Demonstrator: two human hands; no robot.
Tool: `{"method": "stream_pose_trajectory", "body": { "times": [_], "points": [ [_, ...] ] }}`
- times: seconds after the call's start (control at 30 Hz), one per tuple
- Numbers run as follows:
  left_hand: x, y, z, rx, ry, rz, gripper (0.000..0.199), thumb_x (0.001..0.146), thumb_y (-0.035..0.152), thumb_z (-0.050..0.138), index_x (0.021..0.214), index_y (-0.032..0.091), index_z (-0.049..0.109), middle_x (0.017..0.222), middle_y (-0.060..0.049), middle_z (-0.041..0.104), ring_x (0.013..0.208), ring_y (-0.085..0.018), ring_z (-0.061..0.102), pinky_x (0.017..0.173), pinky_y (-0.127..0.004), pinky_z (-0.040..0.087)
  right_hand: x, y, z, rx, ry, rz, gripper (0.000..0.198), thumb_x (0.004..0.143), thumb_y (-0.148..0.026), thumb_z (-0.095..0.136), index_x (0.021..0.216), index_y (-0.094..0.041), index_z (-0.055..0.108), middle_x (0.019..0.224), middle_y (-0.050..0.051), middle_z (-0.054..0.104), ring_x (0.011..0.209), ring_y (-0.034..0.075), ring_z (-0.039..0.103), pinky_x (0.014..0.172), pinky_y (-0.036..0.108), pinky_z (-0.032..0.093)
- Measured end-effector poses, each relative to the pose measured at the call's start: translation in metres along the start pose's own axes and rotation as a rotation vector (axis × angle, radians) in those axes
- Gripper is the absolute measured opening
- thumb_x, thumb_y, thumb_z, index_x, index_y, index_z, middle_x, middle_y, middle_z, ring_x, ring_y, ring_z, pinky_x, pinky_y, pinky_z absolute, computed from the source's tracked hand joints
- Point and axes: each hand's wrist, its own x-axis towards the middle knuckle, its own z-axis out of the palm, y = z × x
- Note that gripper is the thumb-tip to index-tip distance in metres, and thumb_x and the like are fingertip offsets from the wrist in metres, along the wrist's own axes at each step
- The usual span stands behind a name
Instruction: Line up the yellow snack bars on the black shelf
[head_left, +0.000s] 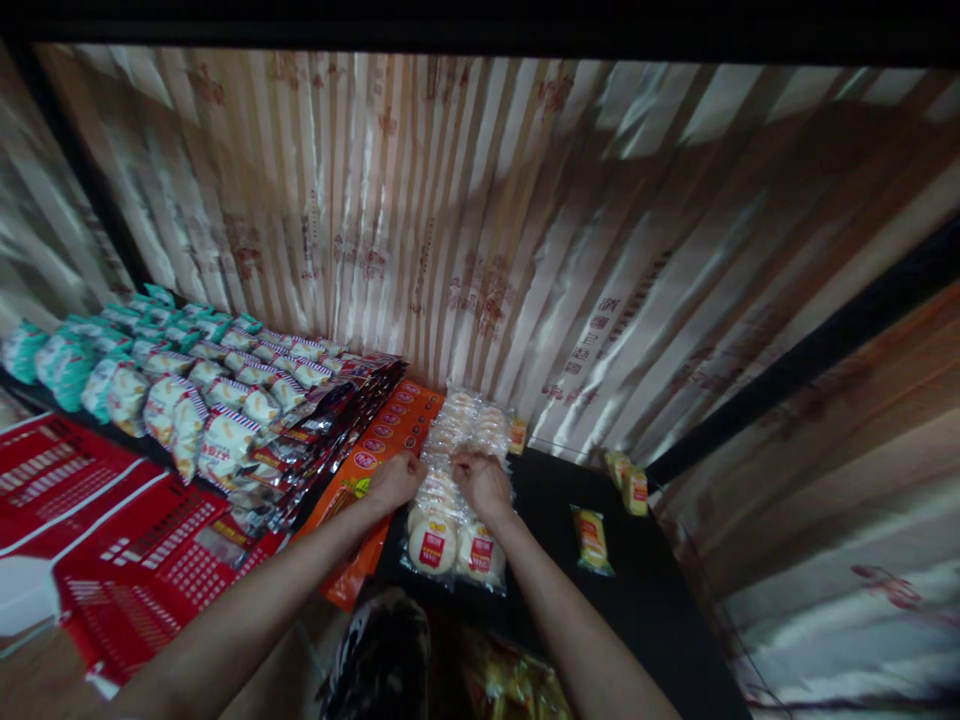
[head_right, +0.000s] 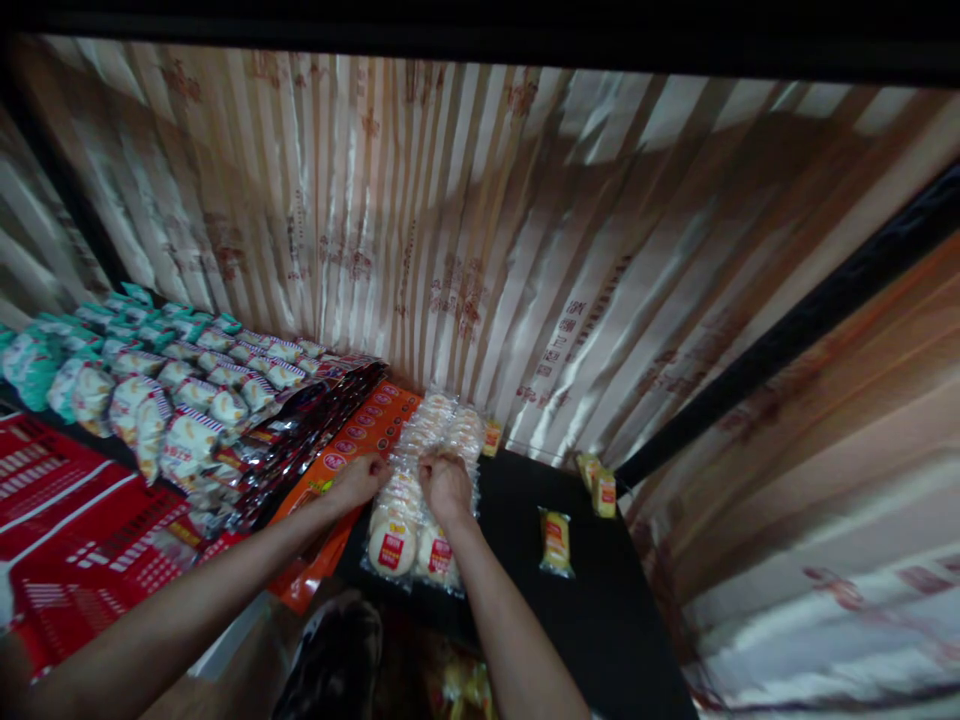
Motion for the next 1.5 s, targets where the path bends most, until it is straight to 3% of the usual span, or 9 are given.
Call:
{"method": "stream_pose_trajectory", "body": {
  "times": [0.17,0.33,0.63,0.83,1.17,1.5],
  "points": [
    [0.0,-0.001,0.005,-0.054,-0.047,0.014,0.014,0.074,0.02,0.054,0.081,0.015,0.064,0.077,-0.003,0.068,0.07,-0.013,0.059,0.06,-0.02,0.04,0.001,0.005,0.007,0.103,0.016,-0.029,0.023,0.078,-0.021,0.05,0.087,-0.024,0.071,0.088,0.002,0.069,0.083,0.016,0.061,0.08,0.025,0.043],
    [0.003,-0.003,0.011,-0.083,-0.016,0.002,0.015,0.075,0.02,0.052,0.081,0.014,0.064,0.079,-0.004,0.067,0.071,-0.013,0.059,0.06,-0.021,0.04,-0.006,0.01,0.008,0.111,0.103,-0.03,0.024,0.077,-0.02,0.052,0.095,-0.021,0.068,0.096,0.006,0.066,0.096,0.02,0.055,0.086,0.031,0.041],
    [-0.002,-0.003,0.012,-0.106,0.018,0.002,0.015,0.078,0.024,0.053,0.082,0.015,0.063,0.076,-0.003,0.067,0.069,-0.013,0.057,0.06,-0.021,0.039,-0.023,0.017,0.001,0.172,0.111,-0.139,0.013,0.077,-0.026,0.056,0.082,-0.024,0.069,0.099,0.004,0.062,0.1,0.021,0.047,0.09,0.034,0.037],
    [-0.005,-0.004,0.012,-0.122,0.031,-0.004,0.014,0.079,0.023,0.052,0.081,0.016,0.063,0.075,-0.003,0.066,0.069,-0.012,0.057,0.059,-0.02,0.038,-0.026,0.011,-0.001,0.119,0.048,-0.094,0.011,0.075,-0.021,0.057,0.076,-0.023,0.068,0.099,0.004,0.062,0.102,0.021,0.046,0.089,0.033,0.038],
    [0.0,-0.016,0.016,-0.175,0.043,-0.005,0.013,0.081,0.021,0.048,0.086,0.015,0.059,0.081,-0.003,0.066,0.072,-0.011,0.058,0.064,-0.02,0.041,-0.024,0.005,0.006,0.094,0.107,-0.059,0.015,0.077,-0.02,0.053,0.072,-0.022,0.067,0.097,0.005,0.063,0.099,0.022,0.047,0.088,0.031,0.038],
    [-0.015,-0.029,0.01,-0.205,-0.059,0.013,0.012,0.074,0.026,0.055,0.072,0.016,0.06,0.064,0.0,0.062,0.062,-0.012,0.057,0.057,-0.021,0.041,-0.029,0.005,0.01,0.097,0.145,-0.052,0.018,0.079,-0.018,0.048,0.073,-0.02,0.065,0.091,0.005,0.065,0.093,0.019,0.053,0.093,0.033,0.034]
  ]
}}
